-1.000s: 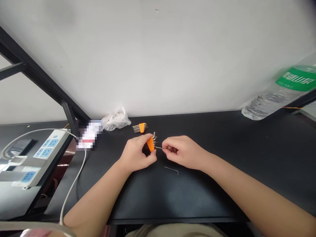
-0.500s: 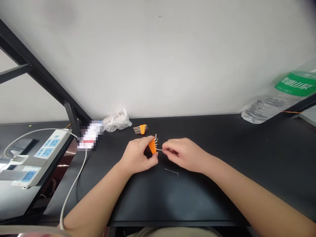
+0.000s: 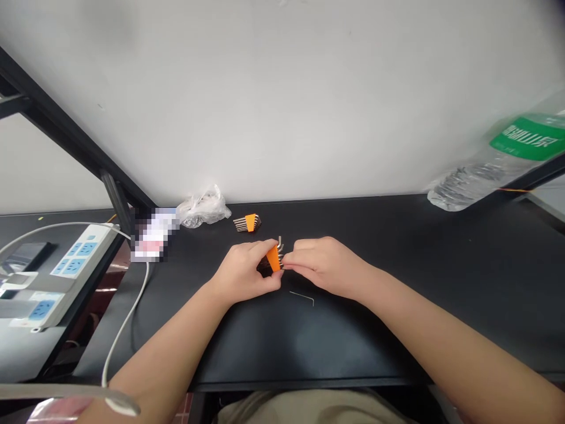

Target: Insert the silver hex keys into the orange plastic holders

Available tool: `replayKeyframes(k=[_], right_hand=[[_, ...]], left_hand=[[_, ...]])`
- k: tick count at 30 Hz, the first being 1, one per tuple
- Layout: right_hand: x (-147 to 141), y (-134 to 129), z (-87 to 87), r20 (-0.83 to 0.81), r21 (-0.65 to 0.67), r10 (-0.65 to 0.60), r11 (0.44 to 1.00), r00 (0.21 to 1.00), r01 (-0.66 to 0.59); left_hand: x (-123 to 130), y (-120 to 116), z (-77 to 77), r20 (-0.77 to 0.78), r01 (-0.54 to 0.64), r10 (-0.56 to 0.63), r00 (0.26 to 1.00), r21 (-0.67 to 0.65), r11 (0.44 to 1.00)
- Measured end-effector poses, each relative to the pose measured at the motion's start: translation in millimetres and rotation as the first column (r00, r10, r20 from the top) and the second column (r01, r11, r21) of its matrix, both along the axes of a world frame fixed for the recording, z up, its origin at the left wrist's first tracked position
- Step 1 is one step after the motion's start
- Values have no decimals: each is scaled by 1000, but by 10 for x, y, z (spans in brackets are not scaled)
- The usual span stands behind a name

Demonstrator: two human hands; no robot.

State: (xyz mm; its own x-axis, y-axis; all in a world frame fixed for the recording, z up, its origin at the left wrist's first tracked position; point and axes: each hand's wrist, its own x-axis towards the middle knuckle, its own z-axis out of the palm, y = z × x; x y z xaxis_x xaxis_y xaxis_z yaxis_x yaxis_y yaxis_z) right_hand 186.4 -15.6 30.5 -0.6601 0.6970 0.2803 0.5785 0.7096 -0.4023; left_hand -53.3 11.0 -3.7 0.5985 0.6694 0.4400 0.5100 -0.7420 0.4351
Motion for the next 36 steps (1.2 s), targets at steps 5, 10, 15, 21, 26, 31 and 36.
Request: replayKeyframes(k=[5, 10, 15, 21, 26, 31, 36], right_hand=[[-127, 0, -48, -270, -280, -175, 955, 947, 96], [-185, -13, -112, -393, -208, -158, 975, 906, 80], [-144, -28, -201, -327, -71, -42, 997, 944, 19], [41, -145, 28, 205, -196, -100, 971, 974, 140], [18, -258, 7, 494, -203, 11, 974, 869, 103], [-92, -230, -87, 484, -130, -26, 986, 875, 101], [-54, -113, 14, 148, -209, -117, 967, 982, 146]], left_hand=[[46, -37, 16, 56, -32, 35, 998, -48, 998], [7, 6, -30, 135, -170, 175, 975, -47, 984], [-39, 54, -47, 217, -224, 247, 944, -126, 966], [-79, 74, -27, 206, -248, 279, 938, -162, 955], [-98, 79, -45, 200, -226, 252, 947, -147, 963], [-84, 70, -49, 193, -221, 240, 951, -117, 968], [-57, 49, -23, 177, -206, 211, 961, -46, 977]])
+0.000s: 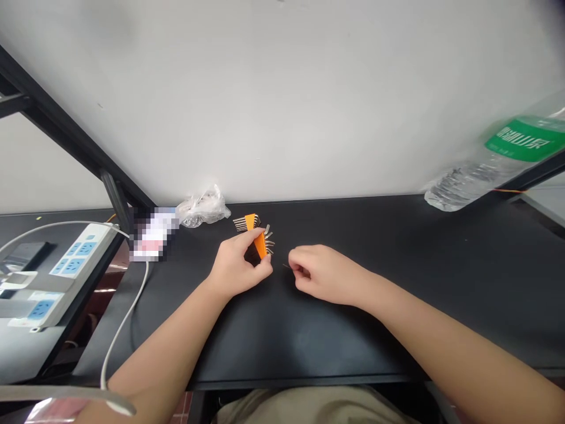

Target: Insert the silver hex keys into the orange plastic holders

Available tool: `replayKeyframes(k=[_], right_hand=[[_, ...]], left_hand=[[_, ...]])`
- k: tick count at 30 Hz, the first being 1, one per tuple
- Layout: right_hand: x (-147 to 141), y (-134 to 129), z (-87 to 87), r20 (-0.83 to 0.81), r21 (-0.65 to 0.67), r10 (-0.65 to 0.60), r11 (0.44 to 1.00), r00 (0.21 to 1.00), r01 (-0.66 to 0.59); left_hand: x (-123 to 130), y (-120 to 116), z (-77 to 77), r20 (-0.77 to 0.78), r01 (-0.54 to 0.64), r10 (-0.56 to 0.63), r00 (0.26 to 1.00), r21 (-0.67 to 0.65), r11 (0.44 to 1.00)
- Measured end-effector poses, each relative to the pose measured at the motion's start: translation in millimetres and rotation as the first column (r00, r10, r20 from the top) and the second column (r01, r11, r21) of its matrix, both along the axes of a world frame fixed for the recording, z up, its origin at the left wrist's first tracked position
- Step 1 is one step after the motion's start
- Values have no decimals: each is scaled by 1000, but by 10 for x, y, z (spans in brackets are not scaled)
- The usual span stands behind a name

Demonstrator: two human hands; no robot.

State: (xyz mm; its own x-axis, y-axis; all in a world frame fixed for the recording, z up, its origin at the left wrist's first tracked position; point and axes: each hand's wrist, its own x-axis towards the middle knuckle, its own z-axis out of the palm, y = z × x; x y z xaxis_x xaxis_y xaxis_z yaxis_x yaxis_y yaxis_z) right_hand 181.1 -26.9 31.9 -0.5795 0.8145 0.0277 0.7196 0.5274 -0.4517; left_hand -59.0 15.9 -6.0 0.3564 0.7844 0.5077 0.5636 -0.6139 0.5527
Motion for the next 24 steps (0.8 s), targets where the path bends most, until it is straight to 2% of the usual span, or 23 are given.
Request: replayKeyframes(k=[4, 8, 16, 21, 24], right_hand=[[18, 22, 15, -247, 26, -18, 999, 969, 25], [-9, 4, -2, -328, 65, -9, 997, 945, 32], [15, 7, -6, -262, 112, 28, 994, 965, 2], [89, 2, 36, -93, 216, 82, 975, 992, -60], [84, 4, 52, -50, 214, 87, 974, 995, -74]], left_hand=[[14, -13, 7, -27, 30, -29, 999, 43, 999], [17, -18, 1, -44, 81, -79, 996, 29, 996], [2, -19, -4, -66, 122, -118, 991, 56, 991], [-9, 2, 20, -169, 176, -157, 973, 106, 979], [15, -16, 53, -214, 209, -188, 958, 75, 975]])
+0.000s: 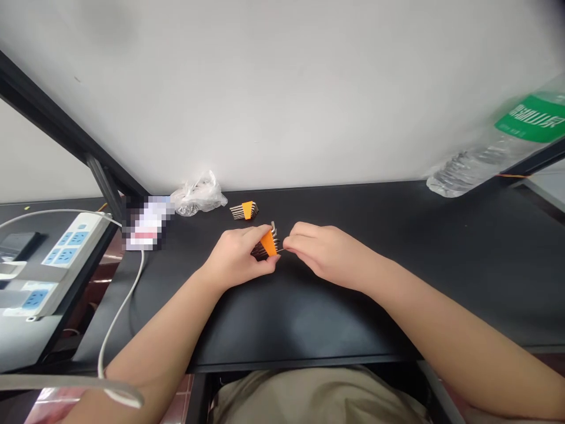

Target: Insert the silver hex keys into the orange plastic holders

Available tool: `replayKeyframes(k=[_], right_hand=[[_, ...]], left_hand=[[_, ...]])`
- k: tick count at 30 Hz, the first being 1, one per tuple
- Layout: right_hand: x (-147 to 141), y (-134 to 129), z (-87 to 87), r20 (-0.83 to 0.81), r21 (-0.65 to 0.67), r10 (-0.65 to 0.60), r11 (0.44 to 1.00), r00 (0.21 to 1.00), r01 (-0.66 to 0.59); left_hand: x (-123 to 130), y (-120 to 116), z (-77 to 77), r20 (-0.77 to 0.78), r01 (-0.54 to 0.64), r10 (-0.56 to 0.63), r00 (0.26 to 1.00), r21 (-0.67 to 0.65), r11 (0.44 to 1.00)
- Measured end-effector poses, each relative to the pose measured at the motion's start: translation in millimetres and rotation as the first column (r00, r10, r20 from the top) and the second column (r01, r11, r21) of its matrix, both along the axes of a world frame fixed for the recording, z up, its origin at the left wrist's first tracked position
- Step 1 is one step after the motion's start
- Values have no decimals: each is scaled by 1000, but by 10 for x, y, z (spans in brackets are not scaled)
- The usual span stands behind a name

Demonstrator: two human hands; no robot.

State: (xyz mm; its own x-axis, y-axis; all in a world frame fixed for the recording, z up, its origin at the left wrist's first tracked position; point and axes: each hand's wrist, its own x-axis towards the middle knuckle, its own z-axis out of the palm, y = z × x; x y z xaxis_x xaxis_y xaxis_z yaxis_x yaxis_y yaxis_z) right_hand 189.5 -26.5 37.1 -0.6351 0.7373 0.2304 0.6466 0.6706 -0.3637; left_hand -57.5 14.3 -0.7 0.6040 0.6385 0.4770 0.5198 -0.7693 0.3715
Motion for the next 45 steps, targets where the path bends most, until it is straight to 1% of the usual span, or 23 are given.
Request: replayKeyframes(k=[2, 4, 6, 8, 9, 10, 12, 15, 16, 18, 21, 22, 24, 26, 28, 31, 33, 34, 36, 38, 40, 43, 45], right_hand=[[-36, 14, -23, -55, -42, 35, 998, 998, -37], [-80, 36, -73, -172, -114, 40, 992, 984, -60], [-116, 59, -138, -321, -216, -36, 976, 946, -36], [-137, 75, -207, -445, -314, -153, 949, 882, 7], [-145, 80, -242, -488, -334, -195, 942, 851, 24], [-152, 82, -277, -521, -324, -214, 945, 827, 41], [-168, 81, -348, -557, -208, -175, 976, 812, 67], [-191, 73, -444, -503, 19, -33, 999, 864, 49], [-196, 72, -465, -463, 60, -3, 998, 886, 35], [-195, 79, -479, -407, 90, 4, 995, 914, 36], [-165, 113, -432, -390, 137, -10, 988, 921, 68], [-148, 127, -408, -375, 157, 5, 986, 927, 58], [-108, 150, -370, -304, 165, 64, 986, 951, -14], [-72, 158, -359, -237, 112, 116, 990, 964, -91], [-53, 152, -371, -229, 22, 112, 994, 967, -110], [-69, 139, -395, -300, -103, 54, 991, 952, -89], [-105, 146, -410, -386, -178, 18, 979, 923, -94], [-130, 155, -422, -442, -232, -24, 969, 897, -89], [-186, 182, -464, -548, -378, -177, 924, 817, -54], [-244, 215, -533, -590, -524, -350, 852, 728, -15], [-280, 257, -617, -600, -599, -441, 800, 668, -10], [-240, 355, -718, -599, -637, -478, 771, 643, -20], [-133, 451, -749, -544, -639, -507, 767, 669, 61]], left_hand=[[29, -24, 20, -11, 12, -13, 1000, -57, 998], [55, -45, 32, -22, 16, -19, 1000, -128, 992], [67, -54, 32, -14, 3, -5, 1000, -172, 985], [65, -51, 21, 26, -38, 43, 999, -190, 981], [59, -46, 11, 54, -65, 77, 996, -197, 978], [52, -40, -1, 84, -91, 111, 990, -208, 974], [39, -26, -29, 142, -130, 168, 975, -242, 961], [30, -2, -70, 216, -174, 243, 946, -295, 940], [30, 6, -80, 232, -186, 263, 936, -310, 932], [33, 14, -86, 253, -201, 293, 922, -334, 921], [48, -3, -56, 241, -177, 277, 930, -366, 914], [56, -16, -38, 222, -153, 247, 943, -370, 916], [76, -48, 1, 181, -89, 164, 970, -361, 928], [93, -77, 28, 152, -45, 103, 983, -343, 938], [100, -90, 36, 125, -38, 83, 989, -329, 944], [91, -76, 11, 77, -60, 87, 993, -307, 950], [88, -57, -23, 54, -81, 99, 994, -272, 959], [93, -49, -44, 43, -93, 107, 993, -245, 965], [123, -45, -85, 6, -121, 123, 992, -172, 978], [175, -55, -117, -51, -138, 134, 990, -102, 985], [226, -66, -125, -111, -134, 126, 986, -72, 988], [218, -16, -76, -151, -124, 108, 983, -101, 987], [131, 101, -13, -153, -168, 150, 977, -114, 979]])
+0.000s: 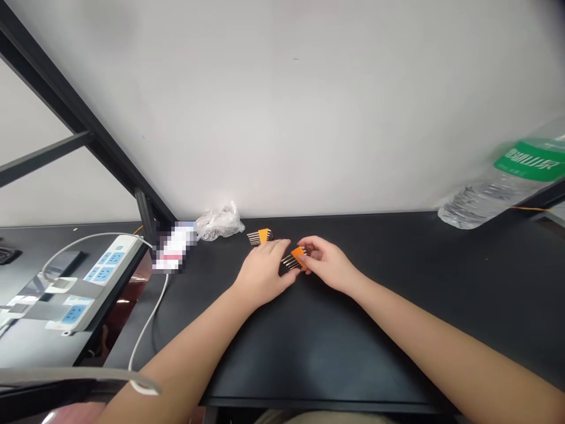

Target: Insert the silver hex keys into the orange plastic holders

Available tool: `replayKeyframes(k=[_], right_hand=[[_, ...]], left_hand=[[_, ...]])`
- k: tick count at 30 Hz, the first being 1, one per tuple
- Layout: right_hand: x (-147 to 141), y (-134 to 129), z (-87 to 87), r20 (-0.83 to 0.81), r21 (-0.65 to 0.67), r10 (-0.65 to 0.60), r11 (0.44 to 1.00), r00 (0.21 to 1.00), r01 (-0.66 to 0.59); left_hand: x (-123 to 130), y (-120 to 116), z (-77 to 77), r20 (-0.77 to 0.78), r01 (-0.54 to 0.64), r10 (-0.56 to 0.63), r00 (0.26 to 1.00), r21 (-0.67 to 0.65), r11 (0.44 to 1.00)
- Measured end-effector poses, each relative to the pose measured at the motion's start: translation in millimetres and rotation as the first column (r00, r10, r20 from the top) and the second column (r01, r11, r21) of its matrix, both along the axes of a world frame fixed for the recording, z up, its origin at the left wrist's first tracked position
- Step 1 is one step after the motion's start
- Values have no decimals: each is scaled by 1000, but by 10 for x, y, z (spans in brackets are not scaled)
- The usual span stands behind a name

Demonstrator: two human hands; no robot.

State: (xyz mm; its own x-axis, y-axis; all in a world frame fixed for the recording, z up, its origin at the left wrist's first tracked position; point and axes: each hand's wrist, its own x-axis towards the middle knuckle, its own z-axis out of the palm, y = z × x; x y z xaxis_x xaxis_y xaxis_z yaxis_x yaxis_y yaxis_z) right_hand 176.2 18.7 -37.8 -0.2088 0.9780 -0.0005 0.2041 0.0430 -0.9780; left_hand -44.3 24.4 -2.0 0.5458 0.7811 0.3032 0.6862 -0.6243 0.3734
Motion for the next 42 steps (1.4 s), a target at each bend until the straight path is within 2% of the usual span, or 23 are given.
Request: replayKeyframes(k=[2, 3, 6, 9, 11, 14, 17, 19, 21, 22, 23, 24, 25, 27, 29, 31, 33, 37, 40, 42], right_hand=[[160, 116, -10, 161, 66, -86, 995, 983, 77], [250, 177, -14, 272, 136, -134, 986, 953, 100], [506, 344, -39, 496, 307, -287, 941, 819, 144], [668, 438, -85, 639, 339, -351, 927, 685, 159], [710, 452, -119, 650, 364, -381, 916, 657, 171], [715, 439, -167, 676, 427, -370, 901, 637, 70], [700, 421, -195, 741, 435, -334, 899, 582, -38], [667, 389, -172, 744, 457, -352, 888, 567, -48], [585, 317, -93, 679, 530, -398, 847, 616, -36], [520, 265, -36, 619, 571, -410, 820, 669, -26], [442, 205, 29, 554, 587, -365, 808, 748, -41], [354, 140, 94, 488, 559, -263, 827, 832, -67], [260, 75, 153, 414, 477, -122, 873, 902, -100], [80, -35, 237, 180, 290, 101, 945, 978, -151], [-64, -99, 258, -3, 129, 182, 975, 983, -180], [-161, -117, 227, -131, 36, 131, 991, 983, -127], [-221, -105, 175, -181, -17, 32, 999, 983, -36], [-270, -66, 123, -151, -17, -78, 997, 985, 76], [-275, -53, 138, -149, 20, -66, 997, 987, 70], [-271, -49, 143, -170, -5, -63, 998, 983, 63]], left_hand=[[-130, 182, 60, -25, -73, 73, 997, 0, 997], [-197, 286, 80, -66, -72, 71, 995, -12, 997], [-348, 575, 76, -162, -78, 74, 984, -18, 997], [-410, 730, -3, -191, -74, 62, 980, -58, 996], [-431, 749, -59, -162, -87, 76, 984, -58, 995], [-461, 698, -88, -107, -72, 64, 992, -75, 995], [-458, 604, -37, -74, -57, 52, 996, -71, 996], [-419, 530, 21, -41, -28, 26, 999, -59, 998], [-354, 449, 75, 10, 24, -24, 1000, -45, 999], [-318, 409, 95, 39, 52, -50, 998, -41, 998], [-282, 371, 109, 65, 81, -78, 995, -41, 996], [-249, 336, 118, 84, 103, -99, 992, -41, 994], [-219, 305, 124, 97, 122, -118, 988, -38, 992], [-173, 256, 129, 99, 156, -153, 983, -26, 987], [-135, 221, 132, 91, 165, -163, 982, -17, 986], [-87, 189, 131, 74, 150, -148, 986, -22, 988], [-15, 145, 120, 52, 117, -116, 992, -34, 992], [167, 14, 72, 24, 23, -23, 999, -26, 999], [235, -55, 50, 36, 1, 1, 999, -40, 999], [232, -64, 57, 61, 16, -12, 998, -71, 997]])
